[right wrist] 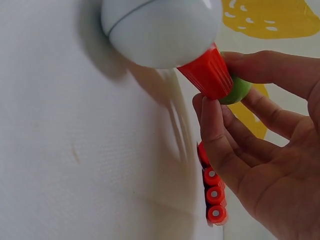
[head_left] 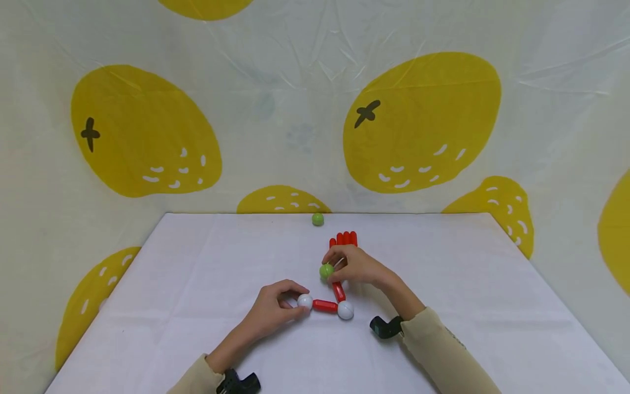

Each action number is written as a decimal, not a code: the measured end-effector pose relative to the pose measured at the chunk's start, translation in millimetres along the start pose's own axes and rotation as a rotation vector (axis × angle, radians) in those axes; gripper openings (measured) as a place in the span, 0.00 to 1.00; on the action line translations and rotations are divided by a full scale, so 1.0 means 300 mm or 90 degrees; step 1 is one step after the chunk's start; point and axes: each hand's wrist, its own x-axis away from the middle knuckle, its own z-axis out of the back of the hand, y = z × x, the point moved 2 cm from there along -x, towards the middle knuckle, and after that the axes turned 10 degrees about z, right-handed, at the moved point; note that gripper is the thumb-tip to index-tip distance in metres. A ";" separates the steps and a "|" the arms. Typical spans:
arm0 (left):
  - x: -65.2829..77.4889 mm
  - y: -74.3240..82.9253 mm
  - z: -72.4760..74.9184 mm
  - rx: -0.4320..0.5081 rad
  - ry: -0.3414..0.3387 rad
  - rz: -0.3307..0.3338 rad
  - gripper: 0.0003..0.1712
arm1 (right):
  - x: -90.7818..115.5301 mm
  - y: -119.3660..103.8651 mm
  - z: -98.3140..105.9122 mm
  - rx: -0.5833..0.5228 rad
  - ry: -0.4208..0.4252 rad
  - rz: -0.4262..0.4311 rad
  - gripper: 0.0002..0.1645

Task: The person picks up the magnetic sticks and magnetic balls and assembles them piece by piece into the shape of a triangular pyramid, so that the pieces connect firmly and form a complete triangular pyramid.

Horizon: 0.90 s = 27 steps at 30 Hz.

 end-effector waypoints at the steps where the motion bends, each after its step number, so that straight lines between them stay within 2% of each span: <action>1: 0.000 0.000 -0.001 -0.001 0.001 -0.003 0.18 | 0.001 0.000 0.000 0.000 -0.002 0.001 0.19; 10: 0.002 -0.008 -0.008 0.010 0.007 -0.013 0.17 | -0.001 0.021 0.003 -0.007 -0.018 0.014 0.18; 18: 0.002 -0.004 -0.007 0.000 0.011 0.000 0.17 | 0.000 0.017 0.011 -0.019 -0.021 0.015 0.18; 27: 0.002 0.000 -0.007 -0.005 0.008 -0.013 0.17 | 0.002 0.024 0.014 -0.010 -0.027 0.019 0.20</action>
